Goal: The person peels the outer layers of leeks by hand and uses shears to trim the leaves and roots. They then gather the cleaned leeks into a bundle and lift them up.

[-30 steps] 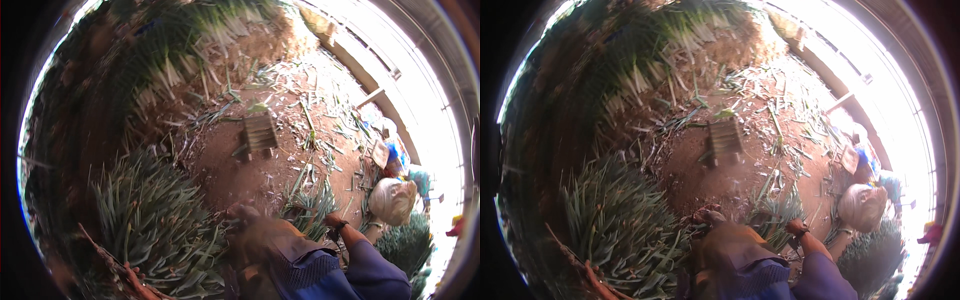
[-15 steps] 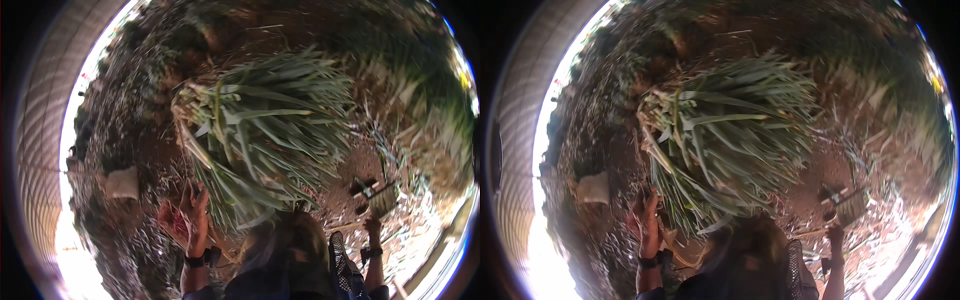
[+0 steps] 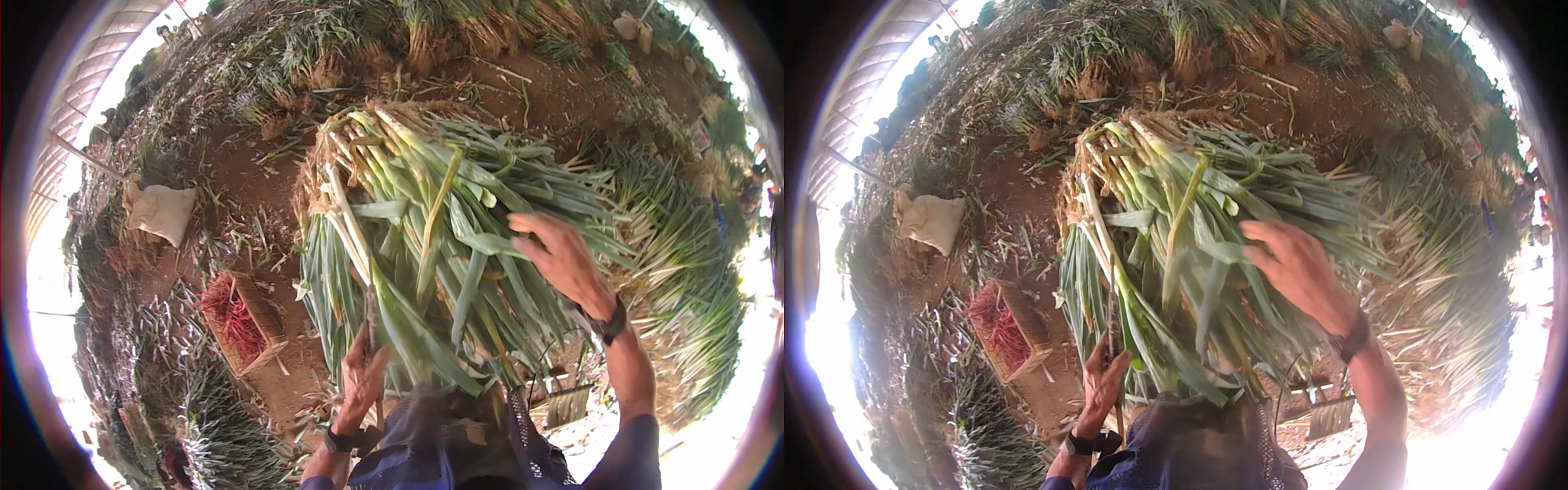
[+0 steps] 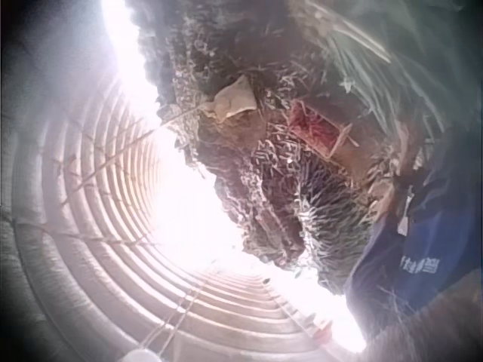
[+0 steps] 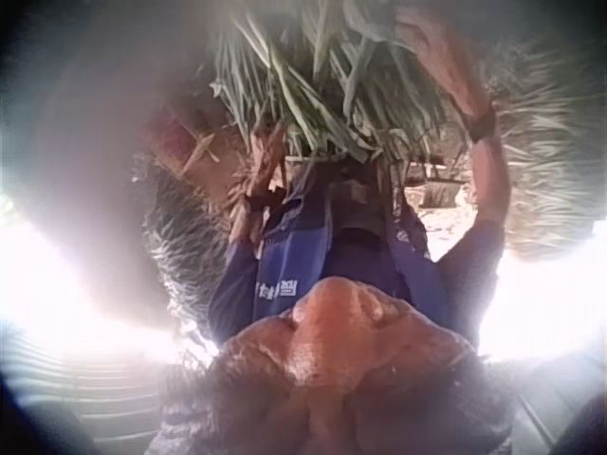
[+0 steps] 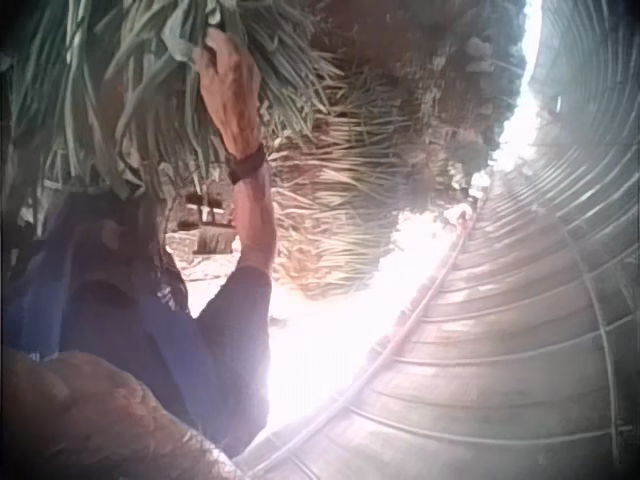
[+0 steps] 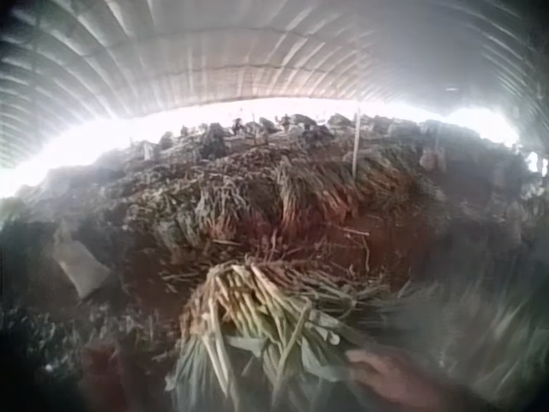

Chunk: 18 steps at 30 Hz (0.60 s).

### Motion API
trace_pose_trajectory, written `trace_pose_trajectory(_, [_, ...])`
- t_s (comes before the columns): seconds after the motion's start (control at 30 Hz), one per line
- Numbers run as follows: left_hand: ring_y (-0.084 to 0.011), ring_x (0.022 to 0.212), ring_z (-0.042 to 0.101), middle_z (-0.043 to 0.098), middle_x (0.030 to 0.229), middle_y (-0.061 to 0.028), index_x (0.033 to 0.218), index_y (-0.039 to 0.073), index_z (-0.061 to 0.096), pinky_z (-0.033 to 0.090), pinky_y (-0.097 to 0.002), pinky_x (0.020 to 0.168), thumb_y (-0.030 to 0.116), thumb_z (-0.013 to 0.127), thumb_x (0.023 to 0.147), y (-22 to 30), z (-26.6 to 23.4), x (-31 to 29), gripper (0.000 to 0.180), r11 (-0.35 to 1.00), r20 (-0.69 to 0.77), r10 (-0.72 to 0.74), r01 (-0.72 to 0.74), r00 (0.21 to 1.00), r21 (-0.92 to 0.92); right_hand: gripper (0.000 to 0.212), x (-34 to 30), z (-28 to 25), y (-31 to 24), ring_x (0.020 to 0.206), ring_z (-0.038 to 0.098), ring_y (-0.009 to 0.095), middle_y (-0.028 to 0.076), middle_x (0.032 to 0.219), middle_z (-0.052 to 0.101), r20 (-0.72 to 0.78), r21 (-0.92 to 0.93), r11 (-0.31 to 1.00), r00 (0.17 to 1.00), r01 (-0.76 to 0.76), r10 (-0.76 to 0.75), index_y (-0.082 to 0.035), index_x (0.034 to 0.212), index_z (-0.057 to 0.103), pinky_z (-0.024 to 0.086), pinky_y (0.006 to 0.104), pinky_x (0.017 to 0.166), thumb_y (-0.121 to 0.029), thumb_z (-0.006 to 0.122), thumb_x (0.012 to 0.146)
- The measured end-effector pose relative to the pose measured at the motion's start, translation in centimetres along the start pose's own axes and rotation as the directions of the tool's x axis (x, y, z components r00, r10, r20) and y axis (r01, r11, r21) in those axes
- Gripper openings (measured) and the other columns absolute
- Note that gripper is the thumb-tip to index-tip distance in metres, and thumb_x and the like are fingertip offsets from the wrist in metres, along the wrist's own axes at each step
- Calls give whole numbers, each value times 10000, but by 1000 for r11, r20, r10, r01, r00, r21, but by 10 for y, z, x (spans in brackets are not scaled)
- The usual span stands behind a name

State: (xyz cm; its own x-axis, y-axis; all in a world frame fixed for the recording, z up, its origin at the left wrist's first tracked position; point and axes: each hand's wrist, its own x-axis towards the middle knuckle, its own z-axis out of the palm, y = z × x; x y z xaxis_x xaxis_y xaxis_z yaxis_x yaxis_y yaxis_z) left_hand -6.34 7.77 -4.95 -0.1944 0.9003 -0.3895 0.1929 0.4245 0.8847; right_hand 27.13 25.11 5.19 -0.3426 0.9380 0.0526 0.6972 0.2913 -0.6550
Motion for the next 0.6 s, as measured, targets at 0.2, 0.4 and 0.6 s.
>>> trace_pose_trajectory(0.2, [-150, 939, 567, 665, 1137, -101, 1455, -55, 504, 491, -299, 845, 247, 700, 884, 23, 32, 26, 675, 993, 28, 118, -117, 993, -33, 401, 172, 48, 83, 982, 710, 356, 189, 1071, 726, 119, -369, 827, 904, 425, -411, -15, 1265, 610, 564, 441, 868, -305, 634, 989])
trace_pose_trajectory(0.4, [-243, 1124, 641, 682, 1228, -195, 1454, -95, 477, 489, -358, 992, 217, 747, 854, 35, 50, 15, 727, 998, -156, 7, 3, 988, 65, 831, 270, 106, 90, 1180, 646, 357, 232, 1250, 675, 429, -598, 796, 877, 94, 218, -16, 1515, 366, 441, 609, 1048, -396, 740, 878])
trace_pose_trajectory(0.6, [-195, 992, 615, 681, 1121, -144, 1433, -54, 516, 500, -327, 896, 211, 725, 846, 42, 98, -20, 678, 997, -374, -70, 81, 925, 14, 1034, 296, 137, 90, 1113, 684, 378, 280, 1210, 684, 420, -648, 732, 901, 213, 109, 91, 1462, 384, 500, 549, 952, -424, 869, 709])
